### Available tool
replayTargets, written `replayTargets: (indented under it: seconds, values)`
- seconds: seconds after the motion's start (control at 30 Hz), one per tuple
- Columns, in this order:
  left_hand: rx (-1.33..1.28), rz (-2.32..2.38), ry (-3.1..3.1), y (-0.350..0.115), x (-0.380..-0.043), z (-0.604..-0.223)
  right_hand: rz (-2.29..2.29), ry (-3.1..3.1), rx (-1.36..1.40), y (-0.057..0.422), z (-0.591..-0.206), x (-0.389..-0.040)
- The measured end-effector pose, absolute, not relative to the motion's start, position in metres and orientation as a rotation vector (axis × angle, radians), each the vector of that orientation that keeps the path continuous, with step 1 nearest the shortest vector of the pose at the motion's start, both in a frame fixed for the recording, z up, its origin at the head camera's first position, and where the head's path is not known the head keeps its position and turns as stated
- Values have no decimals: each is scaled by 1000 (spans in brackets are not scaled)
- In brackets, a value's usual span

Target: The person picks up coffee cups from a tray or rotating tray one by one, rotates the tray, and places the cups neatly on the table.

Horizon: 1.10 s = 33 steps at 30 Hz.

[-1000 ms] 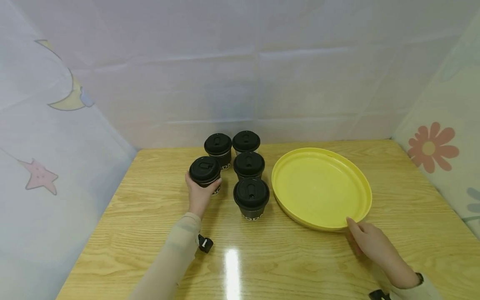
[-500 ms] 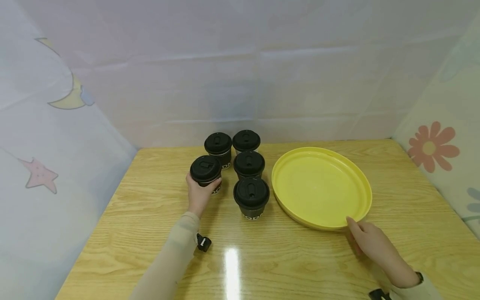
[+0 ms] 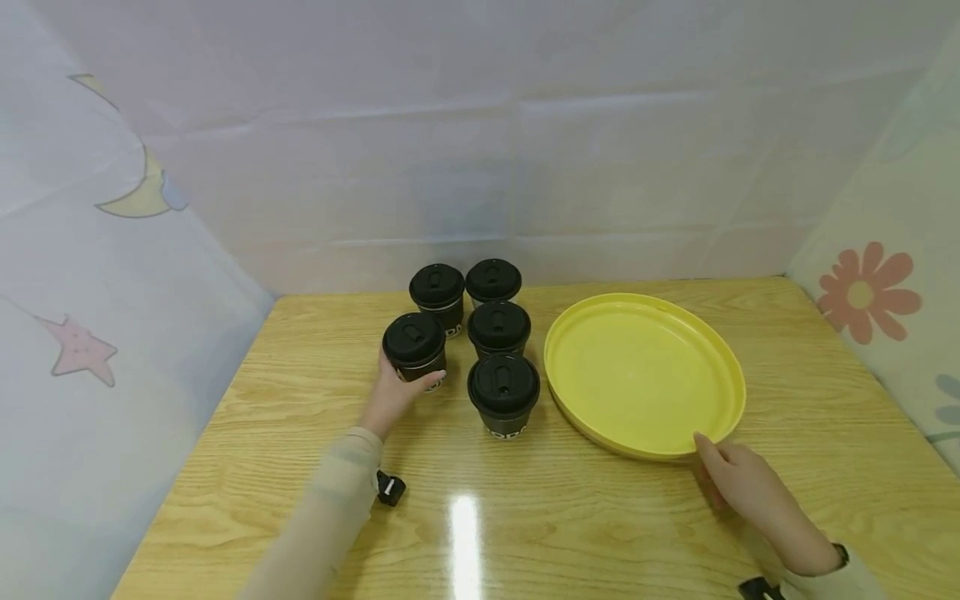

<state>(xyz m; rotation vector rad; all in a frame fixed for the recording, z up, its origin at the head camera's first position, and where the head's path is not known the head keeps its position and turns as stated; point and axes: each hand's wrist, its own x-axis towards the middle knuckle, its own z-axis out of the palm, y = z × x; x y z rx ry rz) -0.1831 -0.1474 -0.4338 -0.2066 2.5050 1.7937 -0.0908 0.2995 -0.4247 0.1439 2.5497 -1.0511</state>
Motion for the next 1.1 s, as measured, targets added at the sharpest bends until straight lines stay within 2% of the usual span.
replayTargets:
  seconds: [0.2, 0.53, 1.1]
  values:
    - [-401, 1909, 2500, -126, -181, -434, -1070, 2541, 146, 300, -425, -91]
    - [-379, 2068, 2564, -122, -185, -435, -1056, 2554, 119, 301, -425, -92]
    - [167, 1750, 2394, -173, -204, -428, -1051, 2547, 127, 301, -424, -90]
